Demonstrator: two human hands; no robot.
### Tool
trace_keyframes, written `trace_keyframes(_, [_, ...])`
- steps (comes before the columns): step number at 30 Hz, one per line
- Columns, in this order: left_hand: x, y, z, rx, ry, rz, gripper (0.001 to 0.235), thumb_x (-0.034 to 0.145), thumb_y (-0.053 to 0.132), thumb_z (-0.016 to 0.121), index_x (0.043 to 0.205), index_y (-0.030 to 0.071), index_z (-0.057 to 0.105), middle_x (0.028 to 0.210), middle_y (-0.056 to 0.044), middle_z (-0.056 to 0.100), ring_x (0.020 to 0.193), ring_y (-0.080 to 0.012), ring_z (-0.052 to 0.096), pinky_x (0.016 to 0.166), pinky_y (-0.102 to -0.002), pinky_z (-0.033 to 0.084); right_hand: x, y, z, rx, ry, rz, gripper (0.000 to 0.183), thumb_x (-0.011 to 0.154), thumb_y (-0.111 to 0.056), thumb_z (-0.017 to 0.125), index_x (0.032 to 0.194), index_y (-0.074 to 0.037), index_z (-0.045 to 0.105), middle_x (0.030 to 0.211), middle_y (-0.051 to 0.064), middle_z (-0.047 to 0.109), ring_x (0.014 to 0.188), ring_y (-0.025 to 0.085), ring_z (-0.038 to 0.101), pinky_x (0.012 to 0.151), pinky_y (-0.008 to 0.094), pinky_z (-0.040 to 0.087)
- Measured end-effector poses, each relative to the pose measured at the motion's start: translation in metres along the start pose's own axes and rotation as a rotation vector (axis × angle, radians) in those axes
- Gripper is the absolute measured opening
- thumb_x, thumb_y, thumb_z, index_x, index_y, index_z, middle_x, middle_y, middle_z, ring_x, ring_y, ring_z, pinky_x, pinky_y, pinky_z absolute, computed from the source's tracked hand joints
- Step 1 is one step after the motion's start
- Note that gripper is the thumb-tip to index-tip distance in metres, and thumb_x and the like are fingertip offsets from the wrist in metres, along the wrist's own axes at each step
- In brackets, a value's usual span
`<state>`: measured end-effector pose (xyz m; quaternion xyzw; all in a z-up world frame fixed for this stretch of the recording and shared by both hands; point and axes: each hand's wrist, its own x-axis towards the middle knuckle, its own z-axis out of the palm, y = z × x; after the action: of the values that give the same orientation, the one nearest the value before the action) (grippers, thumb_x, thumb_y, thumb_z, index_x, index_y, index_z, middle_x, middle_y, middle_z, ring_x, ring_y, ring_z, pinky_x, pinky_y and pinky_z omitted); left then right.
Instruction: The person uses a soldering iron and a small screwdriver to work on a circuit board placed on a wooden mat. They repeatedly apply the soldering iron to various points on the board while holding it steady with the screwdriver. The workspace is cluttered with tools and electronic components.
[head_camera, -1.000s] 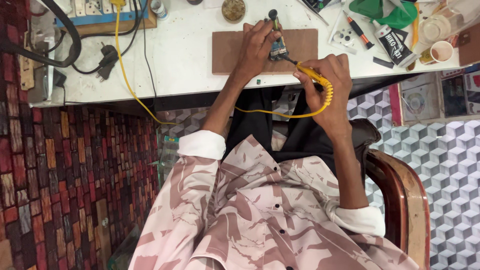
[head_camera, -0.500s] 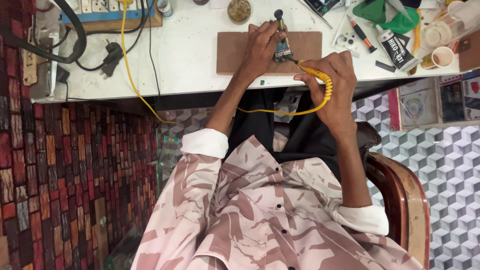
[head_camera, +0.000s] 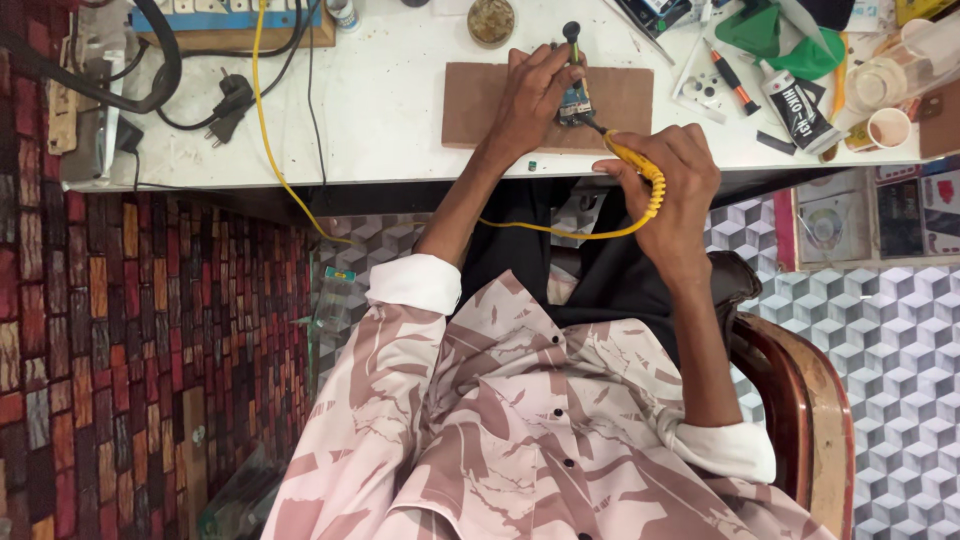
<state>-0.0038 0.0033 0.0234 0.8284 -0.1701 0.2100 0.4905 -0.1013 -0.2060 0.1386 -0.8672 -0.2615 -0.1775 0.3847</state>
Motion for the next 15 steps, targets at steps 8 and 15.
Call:
trace_keyframes(8, [0.0012, 0.0009, -0.0001, 0.003, -0.010, 0.014, 0.038, 0.110, 0.039, 0.050, 0.112, 0.006, 0.069, 0.089, -0.007, 0.065, 0.084, -0.0232, 0.053, 0.088, -0.037, 0.034, 0.0028, -0.0038, -0.0061, -0.006, 0.000, 0.024, 0.020, 0.094, -0.010, 0.085, 0.114, -0.007, 0.080, 0.093, 0.008, 0.067, 0.090, 0.026, 0.051, 0.079, 0.039, 0.044])
trace_keyframes(15, [0.0018, 0.0055, -0.0029, -0.022, -0.027, 0.011, 0.037, 0.110, 0.037, 0.047, 0.110, 0.007, 0.068, 0.086, -0.006, 0.065, 0.081, -0.0213, 0.054, 0.088, -0.037, 0.032, 0.0074, -0.0054, -0.0092, -0.026, -0.047, -0.019, 0.023, 0.091, -0.013, 0.086, 0.113, -0.007, 0.079, 0.088, 0.008, 0.065, 0.090, 0.027, 0.049, 0.078, 0.040, 0.044])
